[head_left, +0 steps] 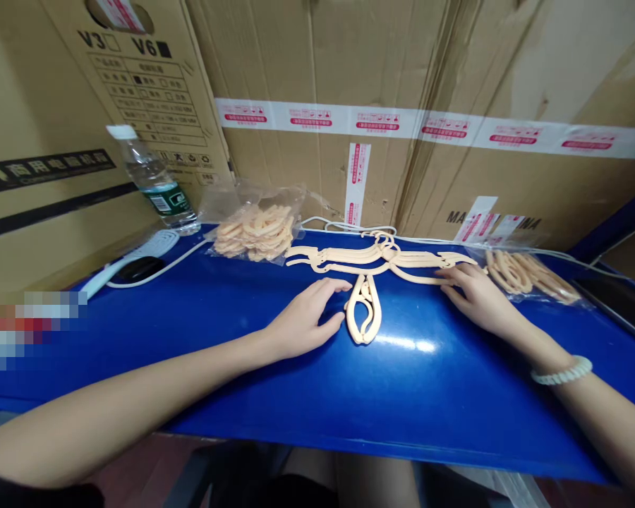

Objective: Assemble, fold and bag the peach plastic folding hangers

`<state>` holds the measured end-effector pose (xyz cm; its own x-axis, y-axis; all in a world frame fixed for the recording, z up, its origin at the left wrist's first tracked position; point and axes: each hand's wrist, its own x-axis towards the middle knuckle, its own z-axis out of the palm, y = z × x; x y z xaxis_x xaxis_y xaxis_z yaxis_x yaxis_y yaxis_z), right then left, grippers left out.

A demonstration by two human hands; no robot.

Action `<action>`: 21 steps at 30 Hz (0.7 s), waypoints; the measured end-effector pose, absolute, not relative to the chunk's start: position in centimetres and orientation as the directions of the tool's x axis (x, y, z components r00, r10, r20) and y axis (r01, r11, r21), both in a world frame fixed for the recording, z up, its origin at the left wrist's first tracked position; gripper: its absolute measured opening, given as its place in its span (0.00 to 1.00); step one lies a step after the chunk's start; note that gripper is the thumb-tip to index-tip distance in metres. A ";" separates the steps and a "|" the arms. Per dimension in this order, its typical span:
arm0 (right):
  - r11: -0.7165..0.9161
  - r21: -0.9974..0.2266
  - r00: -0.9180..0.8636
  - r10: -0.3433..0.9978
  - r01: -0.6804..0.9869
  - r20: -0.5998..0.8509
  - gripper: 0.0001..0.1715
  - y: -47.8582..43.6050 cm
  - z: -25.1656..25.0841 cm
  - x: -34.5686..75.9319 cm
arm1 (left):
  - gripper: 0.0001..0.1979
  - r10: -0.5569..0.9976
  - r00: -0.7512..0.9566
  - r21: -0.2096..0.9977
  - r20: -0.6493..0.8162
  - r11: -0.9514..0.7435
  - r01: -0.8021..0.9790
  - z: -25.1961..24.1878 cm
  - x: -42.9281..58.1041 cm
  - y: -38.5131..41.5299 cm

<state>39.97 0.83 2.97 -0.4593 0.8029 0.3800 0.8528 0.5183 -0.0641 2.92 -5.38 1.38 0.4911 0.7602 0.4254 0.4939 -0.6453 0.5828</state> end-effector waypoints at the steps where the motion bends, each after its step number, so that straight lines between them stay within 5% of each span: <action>1: 0.531 -0.084 -0.465 0.799 0.843 0.381 0.19 0.8 3.2 39.9 | 0.19 0.768 0.469 0.602 0.436 -0.636 0.483 1.4 3.0 -5.3; 8: 0.505 -0.241 -0.405 0.838 0.829 0.365 0.14 -0.1 4.8 39.3 | 0.16 0.830 0.325 0.760 0.452 -0.550 0.346 1.7 3.2 -5.4; 16: 0.418 -0.307 -0.206 0.817 0.855 0.538 0.19 -1.2 6.7 40.2 | 0.13 0.941 0.227 0.935 0.252 -0.297 0.192 1.4 3.1 -4.4; 21: 0.475 -0.323 -0.221 0.780 0.819 0.585 0.19 -1.7 7.1 39.6 | 0.24 0.989 0.101 0.993 0.111 -0.115 0.027 1.5 3.2 -3.8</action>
<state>39.55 -1.74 7.11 -0.2211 0.7800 0.5854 0.8189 0.4745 -0.3229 3.16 -3.80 1.54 0.1007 0.9887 0.1113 0.0270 -0.1145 0.9931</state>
